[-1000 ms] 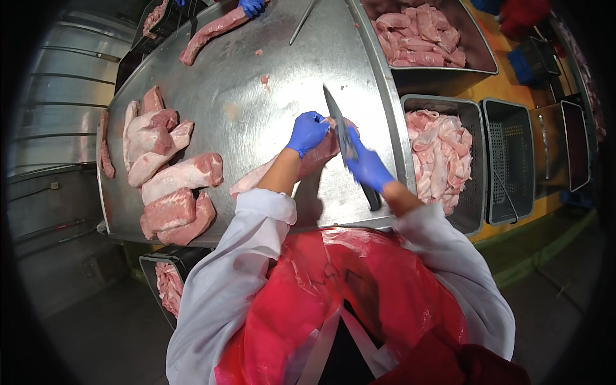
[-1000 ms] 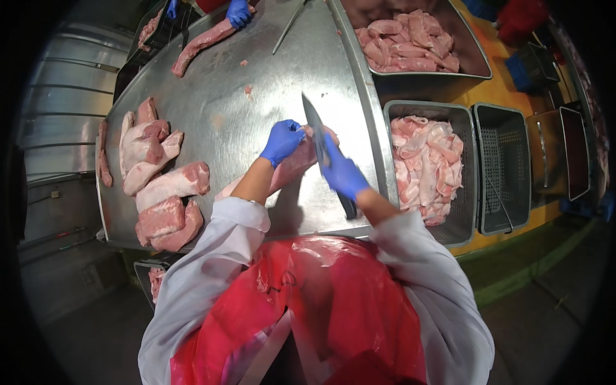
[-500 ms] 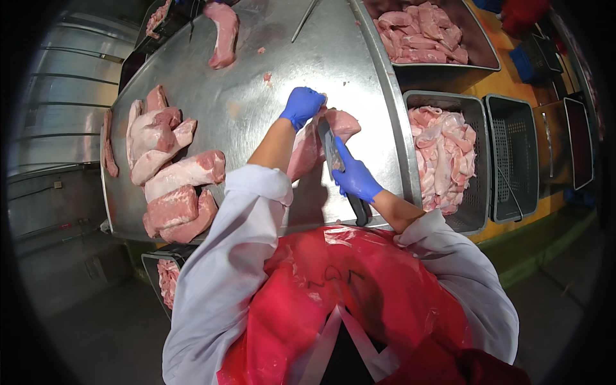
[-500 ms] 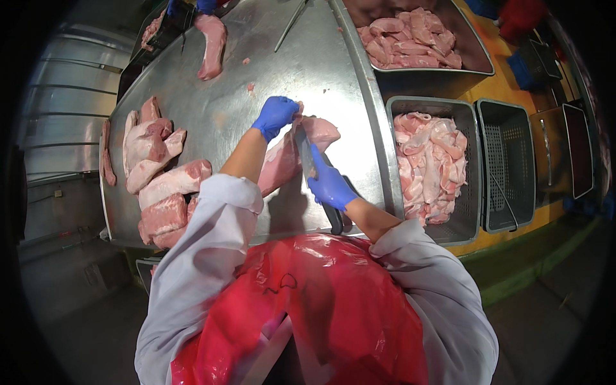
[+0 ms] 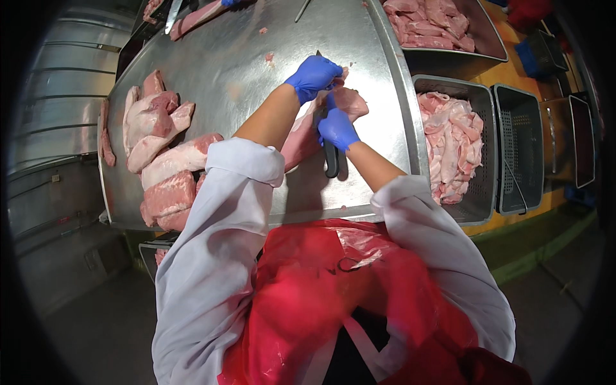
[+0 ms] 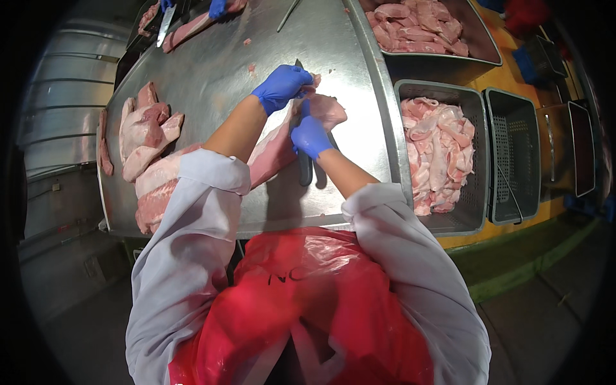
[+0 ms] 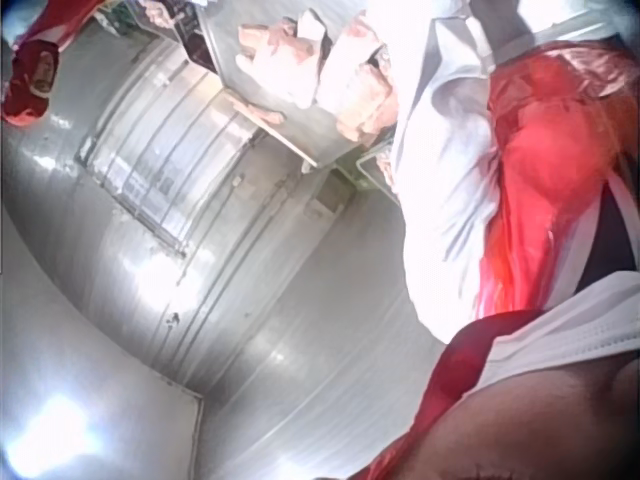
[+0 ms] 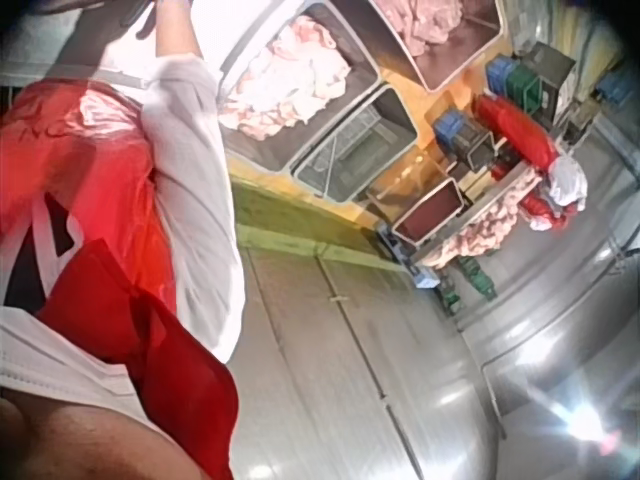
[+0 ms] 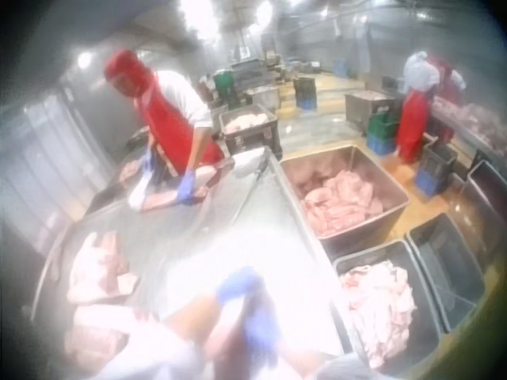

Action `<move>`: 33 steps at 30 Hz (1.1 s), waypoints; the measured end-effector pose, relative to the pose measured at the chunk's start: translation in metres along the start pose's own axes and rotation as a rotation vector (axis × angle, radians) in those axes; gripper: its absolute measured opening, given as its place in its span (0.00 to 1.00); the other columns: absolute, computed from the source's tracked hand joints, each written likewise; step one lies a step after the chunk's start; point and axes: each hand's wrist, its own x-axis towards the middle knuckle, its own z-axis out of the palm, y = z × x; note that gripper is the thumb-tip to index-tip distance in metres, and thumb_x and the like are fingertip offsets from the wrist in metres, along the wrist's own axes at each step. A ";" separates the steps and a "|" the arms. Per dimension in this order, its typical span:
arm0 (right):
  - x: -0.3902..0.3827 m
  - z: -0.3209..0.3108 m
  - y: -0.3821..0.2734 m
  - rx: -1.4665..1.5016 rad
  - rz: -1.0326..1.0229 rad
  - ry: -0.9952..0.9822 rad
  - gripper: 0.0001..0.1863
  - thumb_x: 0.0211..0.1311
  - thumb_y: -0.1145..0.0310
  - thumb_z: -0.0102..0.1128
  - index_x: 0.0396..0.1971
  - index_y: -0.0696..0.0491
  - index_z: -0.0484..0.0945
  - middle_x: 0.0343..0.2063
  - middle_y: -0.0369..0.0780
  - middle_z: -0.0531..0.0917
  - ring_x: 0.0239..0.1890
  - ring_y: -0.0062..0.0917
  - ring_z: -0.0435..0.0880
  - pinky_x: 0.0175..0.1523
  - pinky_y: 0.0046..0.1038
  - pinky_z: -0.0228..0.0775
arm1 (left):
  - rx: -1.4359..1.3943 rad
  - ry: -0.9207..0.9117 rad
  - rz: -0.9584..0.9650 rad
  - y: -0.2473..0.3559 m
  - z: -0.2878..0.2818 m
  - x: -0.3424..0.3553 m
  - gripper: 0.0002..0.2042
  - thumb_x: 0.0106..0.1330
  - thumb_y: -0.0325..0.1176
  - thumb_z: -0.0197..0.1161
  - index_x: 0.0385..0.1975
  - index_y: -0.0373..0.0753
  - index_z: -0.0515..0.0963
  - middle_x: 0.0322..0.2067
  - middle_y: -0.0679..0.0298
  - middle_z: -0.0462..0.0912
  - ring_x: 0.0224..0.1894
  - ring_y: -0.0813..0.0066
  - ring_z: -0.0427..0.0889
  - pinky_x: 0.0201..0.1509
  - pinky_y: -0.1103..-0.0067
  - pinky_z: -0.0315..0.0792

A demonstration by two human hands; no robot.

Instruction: The person uses a knife to trim fat and cut large pieces of raw pork on a stainless steel table. They repeatedly separate lean meat from fat and place the trimmed pieces into a nearby bin.

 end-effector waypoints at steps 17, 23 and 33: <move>-0.080 0.097 0.053 -0.120 -0.061 0.095 0.44 0.64 0.75 0.47 0.76 0.49 0.34 0.35 0.54 0.82 0.21 0.33 0.84 0.28 0.33 0.78 | 0.024 -0.102 0.148 0.032 -0.023 -0.041 0.10 0.64 0.30 0.61 0.34 0.27 0.82 0.31 0.54 0.85 0.33 0.72 0.86 0.38 0.82 0.77; -0.048 0.116 0.035 -0.118 -0.063 0.103 0.44 0.65 0.75 0.44 0.75 0.50 0.30 0.35 0.52 0.81 0.22 0.33 0.82 0.28 0.35 0.77 | -0.038 -0.124 0.222 0.025 -0.046 -0.046 0.10 0.66 0.31 0.61 0.36 0.28 0.82 0.32 0.54 0.85 0.35 0.73 0.85 0.40 0.82 0.78; -0.031 0.153 0.074 -0.352 -0.170 0.217 0.45 0.65 0.70 0.49 0.76 0.40 0.36 0.26 0.53 0.82 0.23 0.36 0.85 0.30 0.37 0.78 | 0.277 -0.055 0.668 0.056 -0.078 -0.118 0.10 0.66 0.32 0.57 0.25 0.37 0.80 0.23 0.59 0.80 0.23 0.69 0.78 0.27 0.69 0.68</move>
